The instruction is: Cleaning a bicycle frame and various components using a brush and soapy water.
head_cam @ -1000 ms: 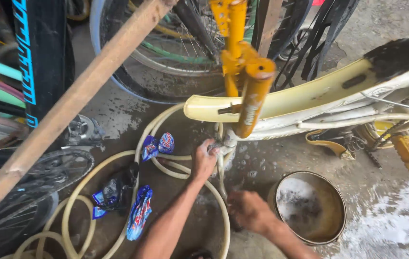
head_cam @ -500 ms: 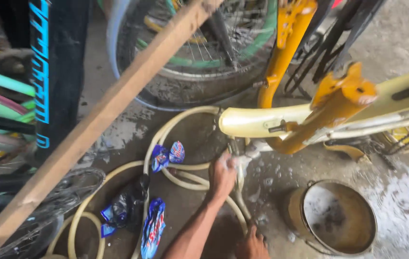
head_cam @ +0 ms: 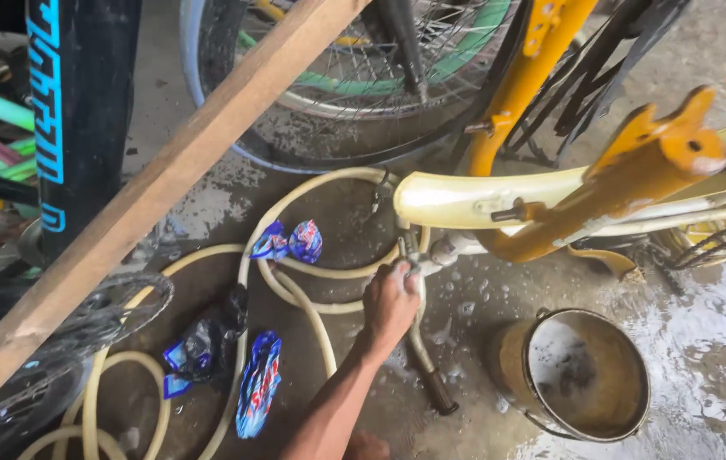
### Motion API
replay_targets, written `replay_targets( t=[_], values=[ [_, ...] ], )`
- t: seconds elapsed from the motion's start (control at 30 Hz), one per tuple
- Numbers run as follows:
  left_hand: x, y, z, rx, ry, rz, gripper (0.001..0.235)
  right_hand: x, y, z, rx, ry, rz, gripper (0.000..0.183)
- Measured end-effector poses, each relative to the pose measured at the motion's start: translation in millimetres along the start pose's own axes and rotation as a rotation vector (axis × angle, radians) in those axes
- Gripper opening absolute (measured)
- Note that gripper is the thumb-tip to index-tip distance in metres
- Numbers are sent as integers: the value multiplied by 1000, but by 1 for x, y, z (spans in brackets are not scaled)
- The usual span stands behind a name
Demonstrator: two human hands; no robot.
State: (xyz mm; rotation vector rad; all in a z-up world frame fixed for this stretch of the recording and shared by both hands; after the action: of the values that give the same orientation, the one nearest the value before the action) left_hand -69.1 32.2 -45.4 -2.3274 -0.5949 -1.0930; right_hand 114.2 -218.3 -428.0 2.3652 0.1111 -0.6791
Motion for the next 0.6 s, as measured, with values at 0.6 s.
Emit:
replay_targets(
  t=[0.6],
  values=[
    [21,-26,-7,-27,69,-163,13,-151,33,-285,118,346,-7,51]
  ],
)
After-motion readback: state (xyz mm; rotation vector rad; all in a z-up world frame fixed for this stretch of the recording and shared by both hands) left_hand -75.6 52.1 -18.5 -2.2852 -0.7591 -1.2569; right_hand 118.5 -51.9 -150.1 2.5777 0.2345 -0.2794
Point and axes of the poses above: each hand's wrist, its own y-axis away from the middle knuckle, its own z-axis out of the palm, x = y × z, the point moved 1 cm from there along -y, towards the middle knuckle
